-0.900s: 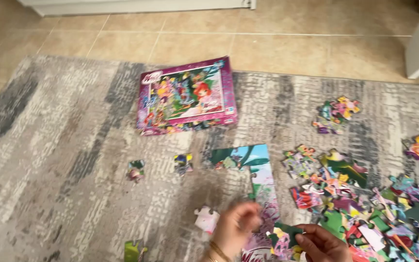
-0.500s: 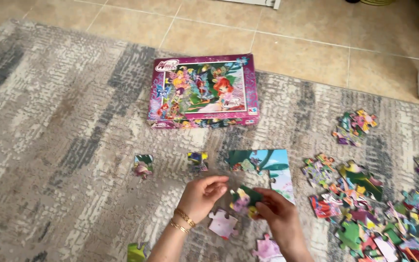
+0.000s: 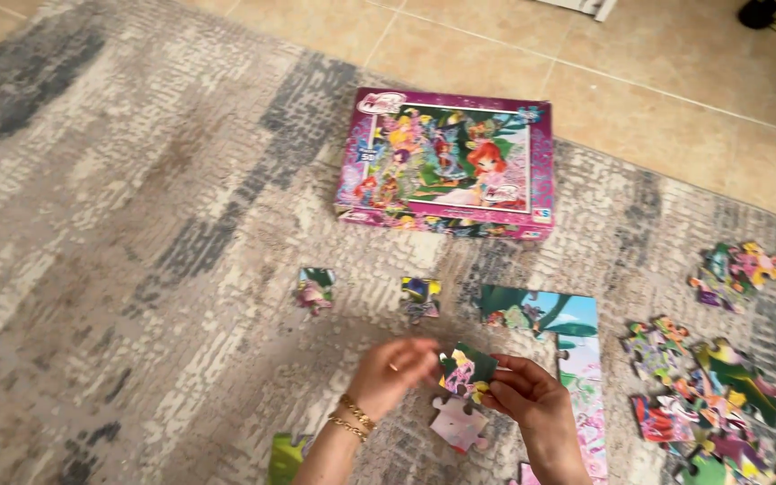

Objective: Assembling a jigsaw puzzle on a rug.

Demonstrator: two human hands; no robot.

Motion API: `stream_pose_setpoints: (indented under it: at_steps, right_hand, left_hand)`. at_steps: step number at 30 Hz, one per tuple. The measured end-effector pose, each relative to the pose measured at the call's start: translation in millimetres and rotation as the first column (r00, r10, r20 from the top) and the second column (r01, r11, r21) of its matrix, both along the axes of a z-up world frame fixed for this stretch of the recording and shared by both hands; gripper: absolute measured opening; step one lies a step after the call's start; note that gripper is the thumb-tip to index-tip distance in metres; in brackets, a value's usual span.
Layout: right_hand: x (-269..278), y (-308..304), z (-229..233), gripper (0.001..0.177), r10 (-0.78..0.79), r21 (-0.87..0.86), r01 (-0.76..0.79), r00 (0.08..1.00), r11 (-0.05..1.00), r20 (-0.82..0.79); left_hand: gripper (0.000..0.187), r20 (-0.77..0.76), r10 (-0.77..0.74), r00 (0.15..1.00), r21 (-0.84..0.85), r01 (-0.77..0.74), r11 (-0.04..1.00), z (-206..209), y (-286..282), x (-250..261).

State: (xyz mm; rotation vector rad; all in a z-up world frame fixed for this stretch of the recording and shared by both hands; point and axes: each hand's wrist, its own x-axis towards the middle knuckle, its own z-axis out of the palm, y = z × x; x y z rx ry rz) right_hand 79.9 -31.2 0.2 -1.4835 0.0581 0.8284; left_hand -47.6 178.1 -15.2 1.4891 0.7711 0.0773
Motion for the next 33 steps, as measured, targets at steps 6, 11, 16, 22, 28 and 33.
stream_pose_setpoints:
  at_steps: [6,11,16,22,28,33]
  right_hand:
    - [-18.9,21.6,-3.9,0.035,0.079,-0.04,-0.076,0.995,0.996,0.059]
    - [-25.8,63.9,-2.9,0.032,0.173,-0.101,-0.16,0.976,0.982,0.136]
    - [-23.6,113.8,35.1,0.037,0.399,-0.471,-0.106,0.709,0.876,0.581]
    - [-18.0,122.8,19.8,0.073,0.748,-0.746,-0.115,0.23,0.656,0.622]
    - [-17.8,123.1,30.0,0.076,0.735,-0.734,-0.143,0.304,0.664,0.606]
    - [-17.4,120.8,26.9,0.077,0.72,-0.715,-0.152,0.306,0.683,0.623]
  left_hand:
    - [0.019,0.057,-0.06,0.997,-0.031,0.062,0.998,-15.1,19.7,-10.9]
    - [0.017,0.082,-0.014,0.997,-0.055,0.018,0.998,13.7,56.4,-20.3]
    - [0.014,-0.004,0.154,0.988,0.003,-0.154,0.988,10.0,78.4,-3.4]
    - [0.016,-0.155,0.268,0.951,0.401,-0.187,0.897,2.2,103.1,22.0]
    - [0.018,-0.173,0.249,0.953,0.539,-0.121,0.834,0.9,104.7,29.9]
    - [0.013,-0.264,0.231,0.936,0.632,-0.012,0.775,15.2,107.1,38.1]
